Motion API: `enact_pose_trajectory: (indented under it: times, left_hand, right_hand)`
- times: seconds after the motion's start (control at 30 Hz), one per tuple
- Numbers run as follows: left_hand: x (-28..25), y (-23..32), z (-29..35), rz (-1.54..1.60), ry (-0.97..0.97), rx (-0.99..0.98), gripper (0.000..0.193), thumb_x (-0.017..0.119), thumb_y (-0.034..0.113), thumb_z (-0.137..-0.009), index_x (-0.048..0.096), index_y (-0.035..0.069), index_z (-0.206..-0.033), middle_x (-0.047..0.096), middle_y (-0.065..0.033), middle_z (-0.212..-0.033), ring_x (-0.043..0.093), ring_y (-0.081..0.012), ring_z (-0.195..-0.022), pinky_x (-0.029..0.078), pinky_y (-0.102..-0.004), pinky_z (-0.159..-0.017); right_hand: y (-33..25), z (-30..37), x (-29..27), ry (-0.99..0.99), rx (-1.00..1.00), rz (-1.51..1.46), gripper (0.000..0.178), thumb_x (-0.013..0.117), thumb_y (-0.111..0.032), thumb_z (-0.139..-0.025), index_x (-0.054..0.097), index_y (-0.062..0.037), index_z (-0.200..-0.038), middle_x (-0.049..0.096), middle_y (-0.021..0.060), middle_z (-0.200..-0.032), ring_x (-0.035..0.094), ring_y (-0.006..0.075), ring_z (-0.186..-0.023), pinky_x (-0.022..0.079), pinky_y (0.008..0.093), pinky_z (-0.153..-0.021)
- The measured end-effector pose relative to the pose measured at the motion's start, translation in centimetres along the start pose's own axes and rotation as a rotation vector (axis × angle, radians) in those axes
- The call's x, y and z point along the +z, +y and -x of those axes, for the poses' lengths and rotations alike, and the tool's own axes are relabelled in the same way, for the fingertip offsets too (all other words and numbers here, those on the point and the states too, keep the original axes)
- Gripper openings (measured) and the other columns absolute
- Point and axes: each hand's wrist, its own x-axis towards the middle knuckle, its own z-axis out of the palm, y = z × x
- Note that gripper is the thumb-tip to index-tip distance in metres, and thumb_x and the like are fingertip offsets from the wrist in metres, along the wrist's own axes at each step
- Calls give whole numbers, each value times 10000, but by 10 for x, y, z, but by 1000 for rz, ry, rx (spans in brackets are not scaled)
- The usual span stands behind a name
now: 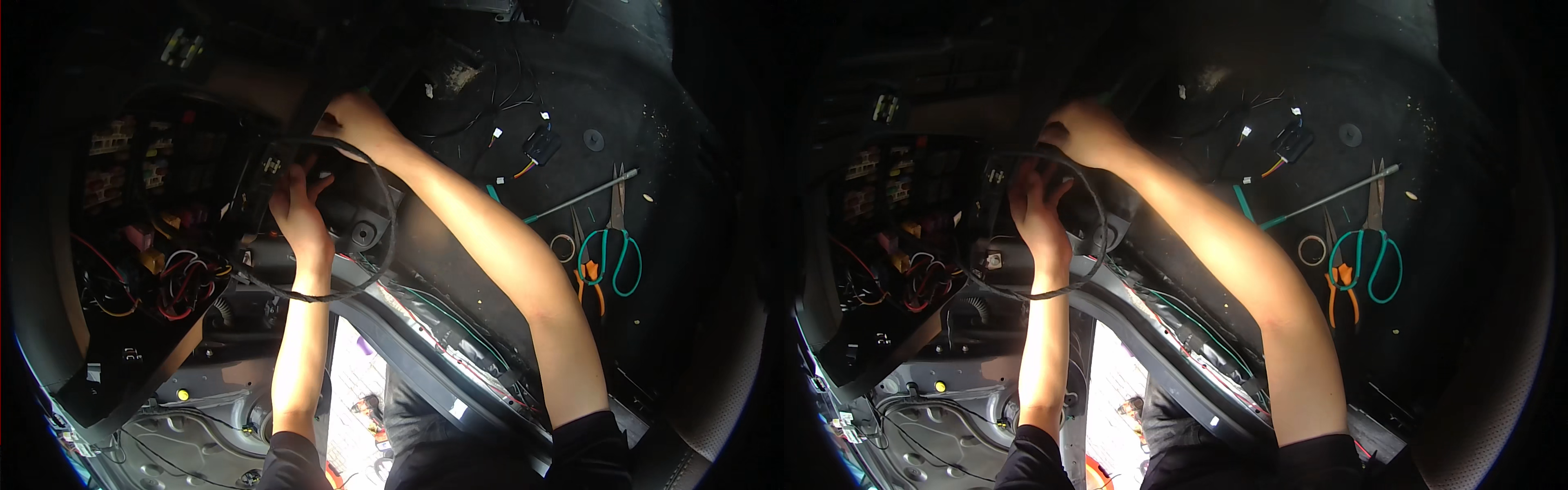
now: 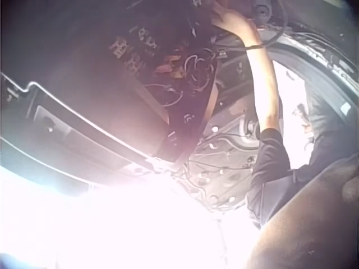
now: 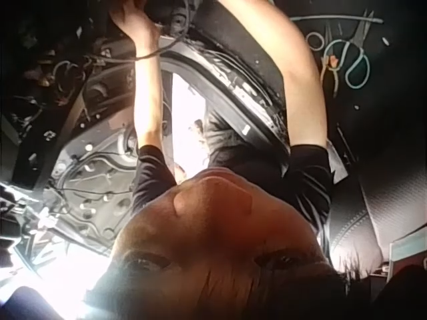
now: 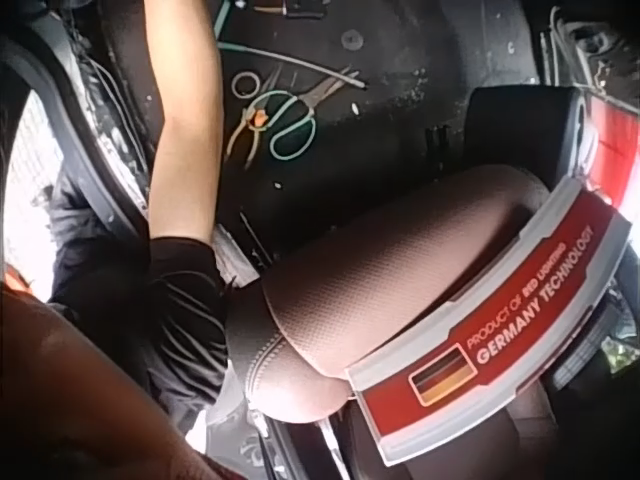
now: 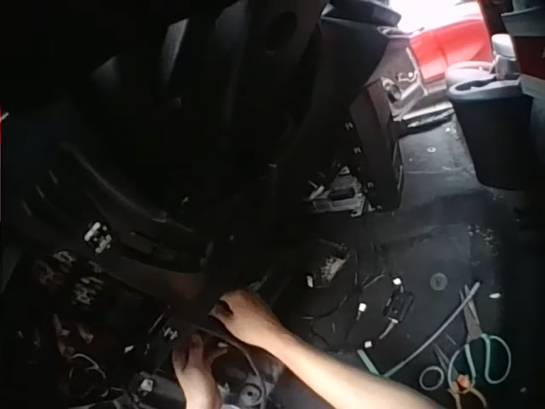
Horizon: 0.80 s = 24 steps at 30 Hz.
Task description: Connect and secure electrical wiring and a control module inside a vehicle's dashboard area.
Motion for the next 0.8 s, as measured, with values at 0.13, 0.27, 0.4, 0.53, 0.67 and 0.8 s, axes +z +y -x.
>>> enact_pose_trajectory:
  times: [0.13, 0.27, 0.4, 0.53, 0.67, 0.8]
  left_hand:
    - [-11, -5, 44, -310, -125, 159, 367, 557, 131, -1028, 498, -39, -1348, 533, -184, -1418, 554, -242, -1279, 530, -339, -935]
    - [-24, -12, 96, -315, -249, 158, 402, 611, 117, -1000, 498, -11, -1364, 505, -227, -1433, 558, -286, -1272, 508, -362, -974]
    - [-29, -5, 112, -373, -291, 139, 431, 630, 105, -987, 491, -5, -1380, 559, -219, -1368, 580, -287, -1242, 518, -370, -964]
    - [-17, 7, 87, -319, -257, 83, 450, 624, 133, -1003, 475, -19, -1399, 568, -201, -1364, 580, -253, -1232, 506, -356, -973]
    - [7, 7, 48, -383, -216, 31, 427, 610, 169, -1017, 491, -24, -1380, 570, -179, -1371, 589, -259, -1193, 495, -352, -980]
    - [26, 0, 26, -477, -242, 217, 382, 642, 177, -998, 558, -17, -1316, 535, -174, -1391, 589, -250, -1183, 529, -334, -925]
  right_hand:
    - [18, -7, -32, -75, 172, -435, 204, 763, -98, -894, 762, -3, -1074, 774, 74, -988, 712, 128, -921, 542, 262, -857]
    - [18, -2, -46, -108, 320, -479, 179, 792, -155, -875, 769, -30, -1002, 750, 28, -907, 698, 116, -944, 532, 250, -852]
    - [9, 10, -34, -57, 441, -643, 213, 767, -166, -891, 728, -53, -1068, 725, 29, -979, 696, 139, -981, 574, 320, -848]
    - [7, 14, -27, 13, 503, -838, 266, 737, -145, -918, 677, -42, -1155, 710, 63, -1092, 691, 176, -1031, 606, 387, -860]
    - [0, 8, -30, 304, 548, -960, 298, 762, -194, -920, 678, -65, -1175, 701, 60, -1138, 638, 203, -1105, 498, 503, -971]
    - [11, 27, -69, 598, 458, -1094, 564, 779, -380, -913, 572, -117, -1366, 593, 83, -1371, 454, 262, -1349, 283, 617, -1100]
